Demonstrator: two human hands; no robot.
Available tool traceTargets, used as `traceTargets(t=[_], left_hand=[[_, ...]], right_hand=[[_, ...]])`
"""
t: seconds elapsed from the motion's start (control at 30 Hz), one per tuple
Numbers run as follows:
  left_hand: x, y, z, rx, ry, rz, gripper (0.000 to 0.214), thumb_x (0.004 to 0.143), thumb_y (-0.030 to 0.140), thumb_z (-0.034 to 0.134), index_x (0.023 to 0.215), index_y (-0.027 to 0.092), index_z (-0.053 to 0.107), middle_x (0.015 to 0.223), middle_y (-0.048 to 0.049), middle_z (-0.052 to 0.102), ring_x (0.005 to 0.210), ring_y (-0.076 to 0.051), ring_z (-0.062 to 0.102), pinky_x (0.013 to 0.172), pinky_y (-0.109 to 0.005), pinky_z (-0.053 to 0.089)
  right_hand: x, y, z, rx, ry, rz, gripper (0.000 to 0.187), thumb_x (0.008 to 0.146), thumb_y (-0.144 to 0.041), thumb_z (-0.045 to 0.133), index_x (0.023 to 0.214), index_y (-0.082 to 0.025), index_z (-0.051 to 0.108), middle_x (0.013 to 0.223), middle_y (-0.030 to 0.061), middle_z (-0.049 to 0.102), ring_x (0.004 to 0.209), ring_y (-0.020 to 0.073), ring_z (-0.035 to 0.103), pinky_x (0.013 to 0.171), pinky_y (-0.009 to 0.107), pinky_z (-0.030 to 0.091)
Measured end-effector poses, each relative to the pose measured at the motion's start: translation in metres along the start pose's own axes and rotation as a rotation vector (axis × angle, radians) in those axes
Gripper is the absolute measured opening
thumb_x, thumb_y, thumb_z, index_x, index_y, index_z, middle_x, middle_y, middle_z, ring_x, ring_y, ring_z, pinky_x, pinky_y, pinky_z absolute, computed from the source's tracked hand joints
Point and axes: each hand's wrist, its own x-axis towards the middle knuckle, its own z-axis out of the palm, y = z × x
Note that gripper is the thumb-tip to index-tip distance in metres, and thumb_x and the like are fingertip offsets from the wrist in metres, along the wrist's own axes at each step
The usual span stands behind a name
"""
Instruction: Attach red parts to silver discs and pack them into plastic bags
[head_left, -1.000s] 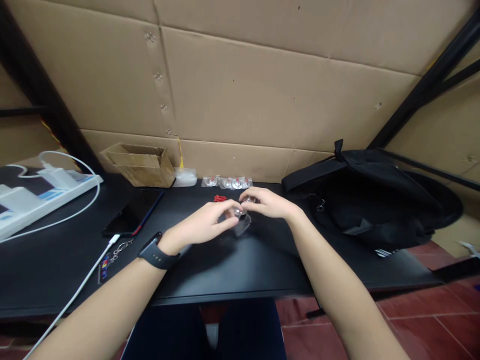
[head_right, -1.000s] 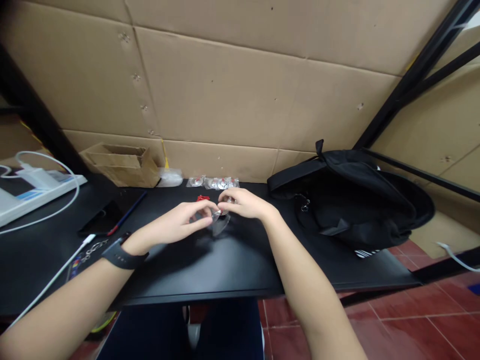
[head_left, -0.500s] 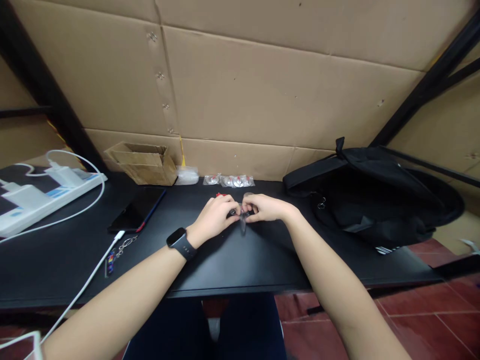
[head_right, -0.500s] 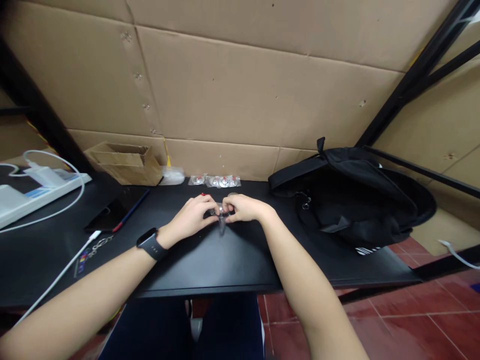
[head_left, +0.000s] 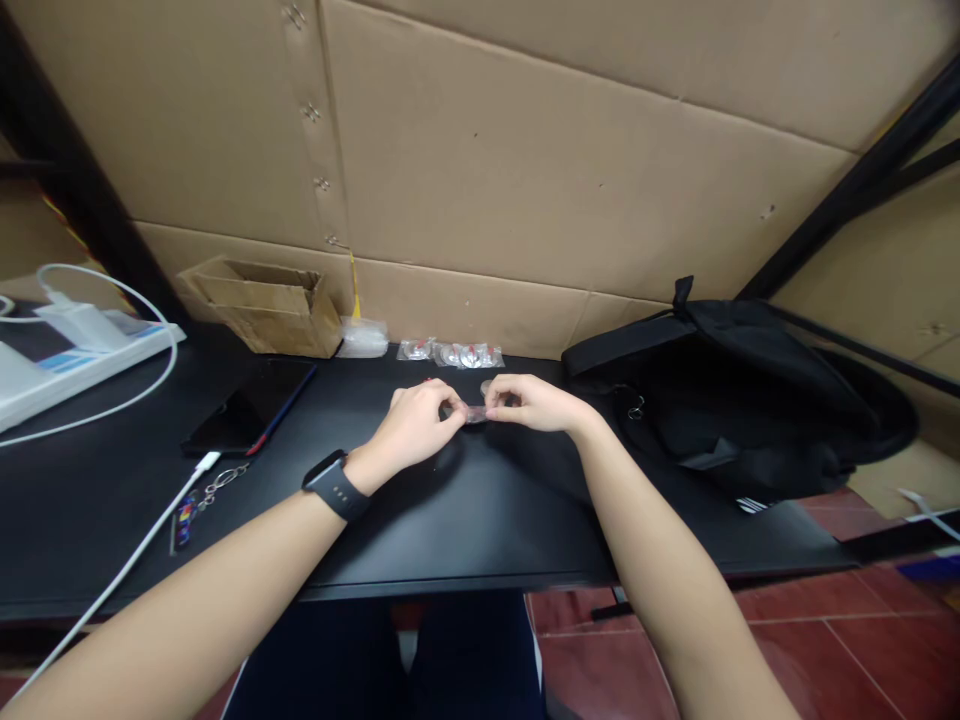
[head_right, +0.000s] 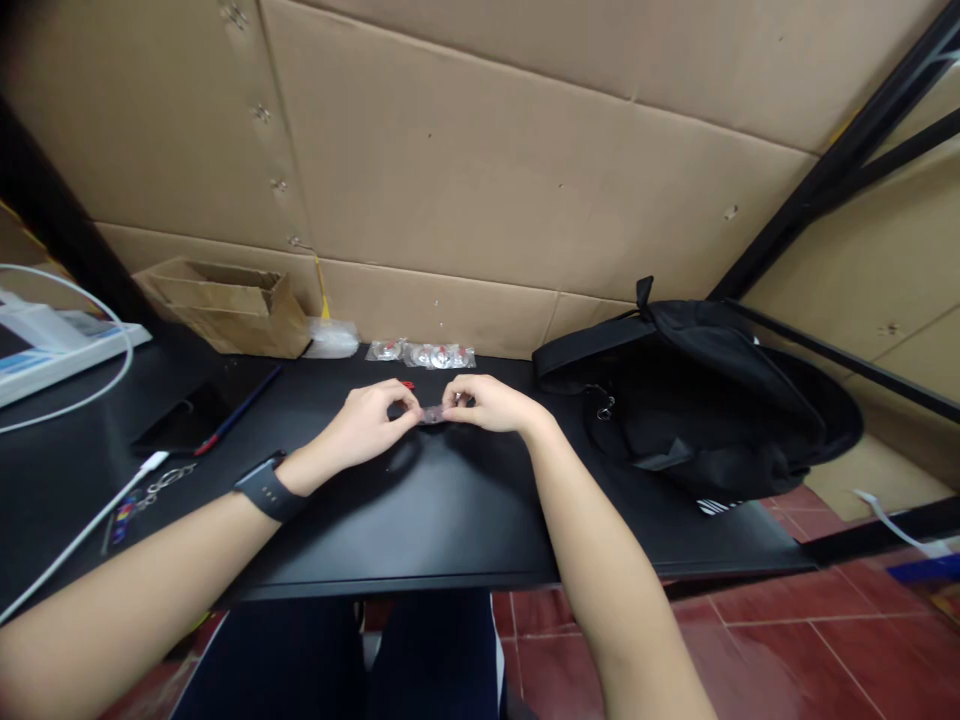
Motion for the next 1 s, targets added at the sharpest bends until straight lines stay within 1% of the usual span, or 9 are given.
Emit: traceTargets(t=[0.1,0.2,0.37,0.47,0.63,0.73,0.83,0.9,1.0], left_hand=[[0.003,-0.006,0.000,-0.099,-0.048,-0.093,0.023,0.085,0.033,0.056,0.076,0.019,0.074,0.096,-0.0050,0.074,0.097,-0.024,0.067,0.089,-0.032,0.048],[0.004,-0.011,0.001,-0.180,-0.115,-0.195,0.029,0.083,0.036,0.055,0.068,0.018,0.072,0.076,-0.0031,0.071,0.082,-0.022,0.066,0.075,-0.029,0.047],[0.007,-0.014,0.002,-0.112,-0.085,-0.275,0.027,0.077,0.037,0.061,0.059,0.020,0.072,0.060,-0.0020,0.066,0.071,-0.021,0.063,0.066,-0.028,0.042],[0.008,-0.016,0.004,-0.064,-0.124,-0.296,0.028,0.076,0.040,0.061,0.059,0.022,0.074,0.058,-0.0030,0.067,0.066,-0.021,0.062,0.065,-0.030,0.041],[0.005,-0.017,0.007,0.110,-0.099,-0.269,0.028,0.078,0.040,0.063,0.057,0.024,0.073,0.069,-0.0063,0.071,0.085,-0.028,0.063,0.077,-0.037,0.043],[0.002,-0.014,0.009,0.198,-0.056,-0.222,0.024,0.079,0.037,0.064,0.060,0.022,0.069,0.084,-0.0076,0.070,0.095,-0.030,0.059,0.083,-0.041,0.043],[0.000,-0.013,0.010,0.209,-0.029,-0.166,0.013,0.079,0.033,0.066,0.073,0.022,0.068,0.096,-0.0075,0.066,0.100,-0.030,0.054,0.087,-0.044,0.043],[-0.002,-0.013,0.012,0.202,-0.019,-0.116,0.009,0.082,0.031,0.065,0.086,0.025,0.071,0.104,-0.0073,0.064,0.105,-0.030,0.052,0.090,-0.045,0.042],[-0.004,-0.014,0.013,0.199,-0.037,-0.048,0.020,0.089,0.031,0.059,0.102,0.029,0.073,0.113,-0.0073,0.062,0.112,-0.029,0.048,0.093,-0.045,0.041]], right_hand=[[0.000,0.001,-0.004,-0.077,0.040,0.067,0.020,0.091,-0.035,0.064,0.087,-0.016,0.068,0.094,0.0048,0.069,0.085,0.0178,0.062,0.081,0.029,0.047],[0.001,0.000,-0.004,-0.098,-0.009,0.111,0.023,0.093,-0.035,0.060,0.082,-0.016,0.069,0.091,0.0046,0.069,0.085,0.0189,0.061,0.079,0.030,0.047],[0.005,-0.002,0.005,-0.210,-0.036,0.175,0.028,0.095,-0.031,0.053,0.075,-0.016,0.066,0.082,0.0043,0.065,0.078,0.0182,0.058,0.073,0.029,0.045],[0.007,0.000,0.011,-0.279,-0.044,0.225,0.028,0.095,-0.029,0.056,0.071,-0.016,0.063,0.077,0.0037,0.063,0.072,0.0162,0.056,0.068,0.027,0.042],[0.010,0.004,0.018,-0.370,-0.072,0.317,0.037,0.094,-0.038,0.058,0.063,-0.018,0.058,0.064,0.0012,0.057,0.060,0.0142,0.051,0.059,0.026,0.036],[0.009,0.004,0.021,-0.432,0.046,0.317,0.024,0.088,-0.041,0.067,0.081,-0.019,0.062,0.080,0.0034,0.062,0.070,0.0171,0.056,0.064,0.027,0.040],[0.007,-0.001,0.022,-0.427,0.153,0.196,0.026,0.084,-0.033,0.073,0.105,-0.021,0.062,0.101,0.0057,0.062,0.088,0.0200,0.060,0.077,0.029,0.046],[0.007,-0.004,0.022,-0.388,0.132,0.093,0.028,0.085,-0.024,0.071,0.113,-0.022,0.064,0.107,0.0061,0.060,0.098,0.0208,0.060,0.087,0.031,0.048],[0.008,-0.004,0.023,-0.374,0.077,0.039,0.028,0.088,-0.016,0.063,0.114,-0.025,0.071,0.112,0.0073,0.060,0.108,0.0226,0.059,0.098,0.036,0.046]])
